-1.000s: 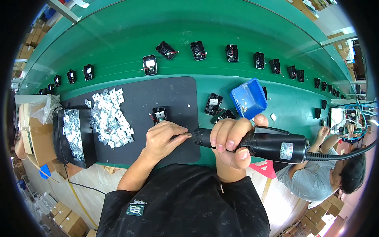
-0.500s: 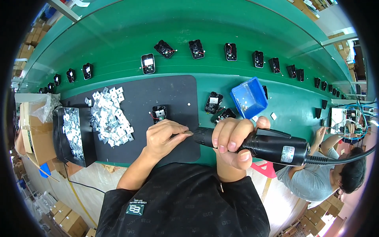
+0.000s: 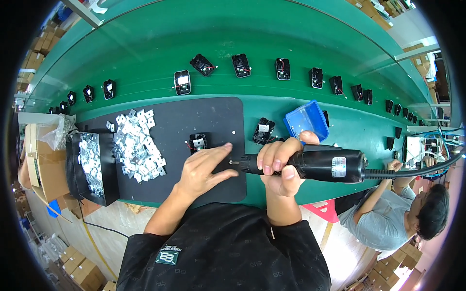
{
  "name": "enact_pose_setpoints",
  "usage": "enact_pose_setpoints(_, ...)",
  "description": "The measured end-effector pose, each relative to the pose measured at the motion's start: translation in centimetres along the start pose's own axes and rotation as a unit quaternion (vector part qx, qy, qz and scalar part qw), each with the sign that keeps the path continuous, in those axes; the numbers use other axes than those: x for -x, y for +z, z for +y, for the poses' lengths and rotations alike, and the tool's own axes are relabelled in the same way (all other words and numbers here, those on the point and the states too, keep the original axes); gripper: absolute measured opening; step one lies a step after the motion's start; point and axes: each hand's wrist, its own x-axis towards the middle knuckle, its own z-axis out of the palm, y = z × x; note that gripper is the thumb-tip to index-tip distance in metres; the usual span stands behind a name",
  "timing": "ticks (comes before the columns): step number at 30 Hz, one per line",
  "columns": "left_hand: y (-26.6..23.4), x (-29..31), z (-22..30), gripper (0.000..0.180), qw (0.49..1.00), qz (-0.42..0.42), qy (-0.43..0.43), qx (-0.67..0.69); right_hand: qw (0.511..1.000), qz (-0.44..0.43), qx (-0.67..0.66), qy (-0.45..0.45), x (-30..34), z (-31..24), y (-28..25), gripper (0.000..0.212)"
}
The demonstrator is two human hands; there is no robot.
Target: The person assembles electronic components by securing a circuit board into an electronic housing with screws using an electric screwdriver.
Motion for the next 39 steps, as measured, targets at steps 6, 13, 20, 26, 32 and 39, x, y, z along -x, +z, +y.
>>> enact_pose_setpoints(6,-4.9,2.0,-3.9,0.097,0.995,-0.028,-0.029,-0.088,0.998,0.068,0.016,-0.001,0.6,-0.6,-0.5,0.058)
enact_pose_setpoints(13,-3.4,3.0,-6.0,0.079,0.982,-0.126,-0.100,-0.102,0.997,0.062,0.035,0.022,0.4,0.2,0.7,0.053)
enact_pose_setpoints(20,-0.2,1.8,-3.7,0.071,0.991,-0.108,-0.070,-0.041,0.997,-0.024,0.079,0.007,1.5,3.6,0.5,0.050)
enact_pose_setpoints(26,0.2,1.6,-3.6,0.071,0.991,-0.108,-0.067,-0.040,0.993,-0.041,0.108,0.014,2.0,4.5,-0.3,0.049)
enact_pose_setpoints(32,0.3,1.6,-3.6,0.070,0.990,-0.111,-0.073,-0.037,0.991,-0.037,0.129,0.019,2.1,4.6,-0.6,0.050)
enact_pose_setpoints(39,0.5,1.7,-3.7,0.071,0.990,-0.114,-0.076,-0.032,0.993,-0.030,0.115,0.012,2.1,4.5,-0.9,0.050)
